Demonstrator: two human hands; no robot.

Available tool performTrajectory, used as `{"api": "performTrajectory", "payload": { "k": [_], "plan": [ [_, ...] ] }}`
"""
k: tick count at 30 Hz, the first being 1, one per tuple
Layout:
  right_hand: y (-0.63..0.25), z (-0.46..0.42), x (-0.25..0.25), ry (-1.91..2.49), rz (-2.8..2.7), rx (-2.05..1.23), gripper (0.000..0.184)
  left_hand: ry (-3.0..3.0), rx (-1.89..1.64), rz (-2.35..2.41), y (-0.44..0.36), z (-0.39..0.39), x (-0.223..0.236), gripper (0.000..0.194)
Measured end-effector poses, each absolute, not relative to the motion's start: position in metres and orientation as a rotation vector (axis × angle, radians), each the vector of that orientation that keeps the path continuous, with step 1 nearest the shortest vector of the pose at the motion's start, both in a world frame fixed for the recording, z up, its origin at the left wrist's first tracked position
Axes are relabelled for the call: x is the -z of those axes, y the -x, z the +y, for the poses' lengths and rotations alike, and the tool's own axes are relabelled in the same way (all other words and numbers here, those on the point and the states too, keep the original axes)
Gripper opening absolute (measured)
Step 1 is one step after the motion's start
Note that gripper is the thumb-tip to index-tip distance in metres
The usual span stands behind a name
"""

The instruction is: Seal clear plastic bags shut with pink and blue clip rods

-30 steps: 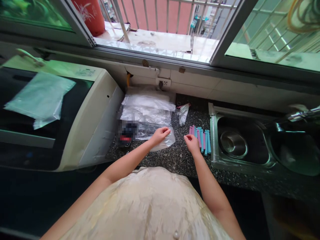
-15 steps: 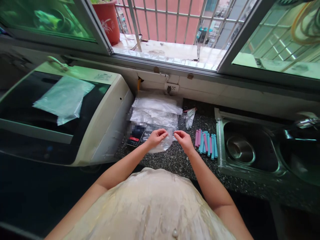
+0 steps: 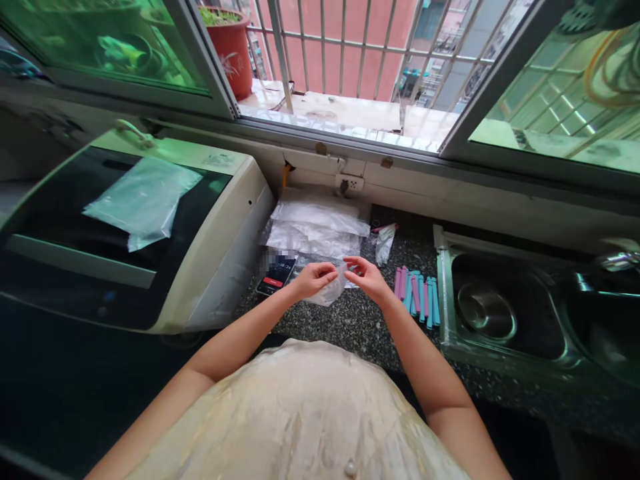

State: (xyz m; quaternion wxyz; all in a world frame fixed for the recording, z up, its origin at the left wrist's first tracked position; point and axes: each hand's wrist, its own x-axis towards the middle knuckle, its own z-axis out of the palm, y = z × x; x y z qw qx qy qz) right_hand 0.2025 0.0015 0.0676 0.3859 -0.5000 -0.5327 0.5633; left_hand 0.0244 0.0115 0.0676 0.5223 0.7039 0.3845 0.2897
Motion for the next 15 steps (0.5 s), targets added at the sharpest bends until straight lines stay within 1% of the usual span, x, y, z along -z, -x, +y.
{"api": "performTrajectory", "payload": {
  "k": [2,5,7,11,15],
  "plan": [
    [-0.204,0.005,-0.068,1.226,-1.403,-1.526,0.046,-1.686,-0.662,0.889,-0.021,0.015,-0.071,0.022],
    [-0.203,0.009,-0.069,1.201,-1.408,-1.606,0.037,-1.701,-0.660,0.899,-0.017,0.021,-0.072,0.023],
    [-0.201,0.012,-0.070,1.224,-1.415,-1.590,0.033,-1.706,-0.669,0.921,-0.014,0.025,-0.071,0.025],
    [-0.199,0.020,-0.071,1.265,-1.427,-1.497,0.033,-1.668,-0.643,0.950,-0.007,0.035,-0.068,0.028],
    [-0.199,0.030,-0.072,1.272,-1.425,-1.471,0.033,-1.594,-0.629,0.933,-0.002,0.045,-0.067,0.026]
  ]
}}
